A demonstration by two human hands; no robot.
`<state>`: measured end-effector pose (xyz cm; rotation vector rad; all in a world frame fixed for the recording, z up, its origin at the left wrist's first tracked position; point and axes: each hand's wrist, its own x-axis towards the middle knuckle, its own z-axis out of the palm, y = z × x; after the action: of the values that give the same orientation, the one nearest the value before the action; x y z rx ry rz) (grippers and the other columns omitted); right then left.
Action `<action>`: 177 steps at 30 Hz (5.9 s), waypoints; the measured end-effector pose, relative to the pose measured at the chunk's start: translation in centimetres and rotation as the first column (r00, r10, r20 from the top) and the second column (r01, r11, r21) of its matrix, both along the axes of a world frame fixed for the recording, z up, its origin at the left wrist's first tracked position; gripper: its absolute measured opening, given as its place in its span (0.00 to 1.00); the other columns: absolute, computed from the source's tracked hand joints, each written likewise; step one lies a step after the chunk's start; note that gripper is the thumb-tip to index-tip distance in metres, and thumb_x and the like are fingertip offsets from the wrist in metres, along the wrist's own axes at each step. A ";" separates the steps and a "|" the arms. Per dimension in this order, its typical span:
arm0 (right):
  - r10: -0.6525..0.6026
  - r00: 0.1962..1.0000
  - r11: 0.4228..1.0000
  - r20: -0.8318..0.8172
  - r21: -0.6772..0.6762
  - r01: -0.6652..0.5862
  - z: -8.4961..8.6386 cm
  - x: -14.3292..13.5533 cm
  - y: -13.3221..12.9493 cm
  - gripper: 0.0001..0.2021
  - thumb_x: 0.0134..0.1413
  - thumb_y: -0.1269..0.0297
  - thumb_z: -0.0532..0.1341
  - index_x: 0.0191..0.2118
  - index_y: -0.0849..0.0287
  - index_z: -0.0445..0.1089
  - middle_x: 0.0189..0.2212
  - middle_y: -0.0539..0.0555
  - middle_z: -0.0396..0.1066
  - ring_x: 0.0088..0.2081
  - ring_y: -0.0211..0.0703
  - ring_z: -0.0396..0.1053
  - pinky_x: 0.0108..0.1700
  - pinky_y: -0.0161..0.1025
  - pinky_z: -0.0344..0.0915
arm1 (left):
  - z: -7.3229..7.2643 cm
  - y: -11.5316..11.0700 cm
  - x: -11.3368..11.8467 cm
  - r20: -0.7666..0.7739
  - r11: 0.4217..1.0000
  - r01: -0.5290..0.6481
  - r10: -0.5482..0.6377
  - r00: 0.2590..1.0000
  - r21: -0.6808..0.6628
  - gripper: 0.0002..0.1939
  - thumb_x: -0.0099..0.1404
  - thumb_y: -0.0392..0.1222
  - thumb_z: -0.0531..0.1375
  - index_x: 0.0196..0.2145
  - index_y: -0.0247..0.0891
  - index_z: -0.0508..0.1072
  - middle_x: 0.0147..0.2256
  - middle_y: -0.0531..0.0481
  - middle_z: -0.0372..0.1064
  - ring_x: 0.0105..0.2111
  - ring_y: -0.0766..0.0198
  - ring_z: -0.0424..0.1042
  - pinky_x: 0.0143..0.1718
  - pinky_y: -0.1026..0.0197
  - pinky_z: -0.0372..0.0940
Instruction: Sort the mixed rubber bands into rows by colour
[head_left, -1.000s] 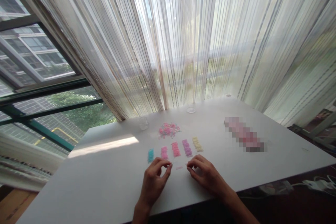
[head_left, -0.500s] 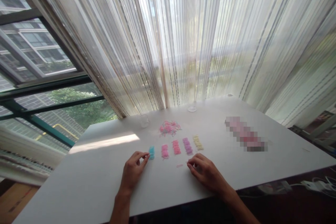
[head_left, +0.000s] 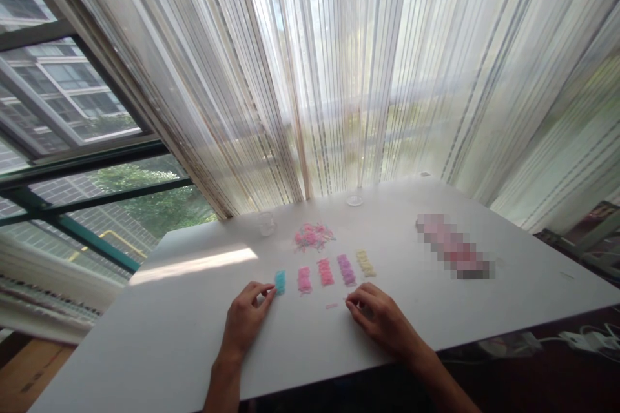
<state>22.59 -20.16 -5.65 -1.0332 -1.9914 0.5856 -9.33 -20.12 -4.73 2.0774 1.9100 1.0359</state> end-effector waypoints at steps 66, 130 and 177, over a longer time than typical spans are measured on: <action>0.043 0.998 0.999 -0.038 0.023 -0.042 -0.8 0.1 0.2 0.05 0.62 0.73 0.62 0.39 0.54 0.73 0.35 0.52 0.73 0.38 0.44 0.72 0.42 0.39 0.69 | -1.3 -2.2 11.5 0.143 0.938 0.341 -0.330 0.933 -0.062 0.06 0.71 0.41 0.59 0.44 0.43 0.74 0.37 0.53 0.76 0.26 0.67 0.68 0.31 0.65 0.65; 0.011 1.000 1.000 -0.014 0.020 -0.011 -0.4 0.1 0.2 0.05 0.64 0.69 0.60 0.39 0.55 0.74 0.34 0.53 0.73 0.37 0.44 0.72 0.41 0.40 0.70 | -0.3 -1.6 6.5 0.168 0.993 0.099 -0.107 0.980 0.059 0.19 0.68 0.58 0.60 0.37 0.42 0.83 0.30 0.51 0.73 0.23 0.67 0.64 0.28 0.65 0.66; 0.019 1.000 0.999 -0.001 -0.031 -0.019 -0.2 0.3 -0.1 0.07 0.66 0.69 0.58 0.38 0.56 0.73 0.35 0.54 0.73 0.38 0.45 0.72 0.41 0.41 0.69 | 0.5 -0.2 4.9 -0.229 0.987 0.137 -0.153 0.961 -0.084 0.11 0.74 0.42 0.52 0.40 0.43 0.74 0.37 0.52 0.72 0.29 0.64 0.74 0.31 0.63 0.66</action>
<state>22.85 -20.22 -5.84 -1.0333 -1.9996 0.6291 -4.43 -20.32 -4.24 2.3499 1.8265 0.7118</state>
